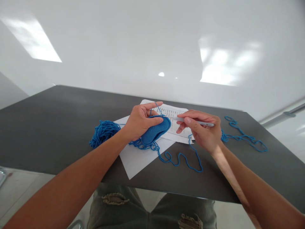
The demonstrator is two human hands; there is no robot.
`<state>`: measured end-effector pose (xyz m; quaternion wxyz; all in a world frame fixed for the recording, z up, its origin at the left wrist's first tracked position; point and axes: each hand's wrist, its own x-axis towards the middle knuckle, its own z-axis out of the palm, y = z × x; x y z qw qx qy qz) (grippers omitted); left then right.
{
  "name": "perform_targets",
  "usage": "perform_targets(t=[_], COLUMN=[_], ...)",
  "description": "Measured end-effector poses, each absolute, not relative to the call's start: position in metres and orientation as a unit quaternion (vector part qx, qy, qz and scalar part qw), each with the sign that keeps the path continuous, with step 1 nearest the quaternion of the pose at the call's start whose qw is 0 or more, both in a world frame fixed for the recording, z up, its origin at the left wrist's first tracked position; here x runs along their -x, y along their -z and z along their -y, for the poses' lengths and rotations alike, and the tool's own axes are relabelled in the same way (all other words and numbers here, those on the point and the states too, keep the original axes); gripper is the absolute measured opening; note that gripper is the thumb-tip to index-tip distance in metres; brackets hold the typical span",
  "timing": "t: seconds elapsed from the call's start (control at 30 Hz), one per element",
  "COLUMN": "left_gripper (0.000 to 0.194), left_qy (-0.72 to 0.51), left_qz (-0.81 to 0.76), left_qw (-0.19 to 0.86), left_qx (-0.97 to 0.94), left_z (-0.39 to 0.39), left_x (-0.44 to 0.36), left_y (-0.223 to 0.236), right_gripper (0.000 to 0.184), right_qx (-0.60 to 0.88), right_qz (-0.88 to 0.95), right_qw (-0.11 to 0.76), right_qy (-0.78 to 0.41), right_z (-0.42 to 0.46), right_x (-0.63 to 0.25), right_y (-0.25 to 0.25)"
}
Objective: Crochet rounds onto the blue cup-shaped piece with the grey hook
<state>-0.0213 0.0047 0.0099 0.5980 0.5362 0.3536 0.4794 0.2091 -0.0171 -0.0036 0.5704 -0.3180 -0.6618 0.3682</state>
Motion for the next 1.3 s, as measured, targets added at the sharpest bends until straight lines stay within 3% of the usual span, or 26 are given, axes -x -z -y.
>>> perform_targets(t=[0.37,0.83,0.97,1.1,1.3], left_gripper=[0.082,0.07,0.067,0.069,0.067], left_qy=[-0.492,-0.481,-0.485,-0.499,-0.53], left_qz=[-0.413,-0.451,-0.432,-0.407,-0.373], left_qw=[0.438,0.35,0.356,0.393,0.435], left_qx=[-0.629,-0.665,-0.671,-0.656,-0.625], left_z=[-0.007,-0.007,-0.005,-0.003,-0.001], left_x=[0.025,0.02,0.019,0.02,0.021], left_y=[-0.009,-0.014,-0.013,-0.012,-0.012], right_gripper=[0.014,0.022,0.021,0.02,0.019], right_qx=[0.323,0.305,0.331,0.367,0.315], right_qz=[0.713,0.792,0.774,0.712,0.707], right_qw=[0.56,0.519,0.526,0.559,0.584], right_qy=[-0.273,-0.098,-0.117,-0.213,-0.244], right_z=[0.022,0.018,0.017,0.021,0.021], right_x=[-0.193,-0.172,-0.166,-0.163,-0.164], right_y=[-0.002,-0.004,0.004,0.01,0.007])
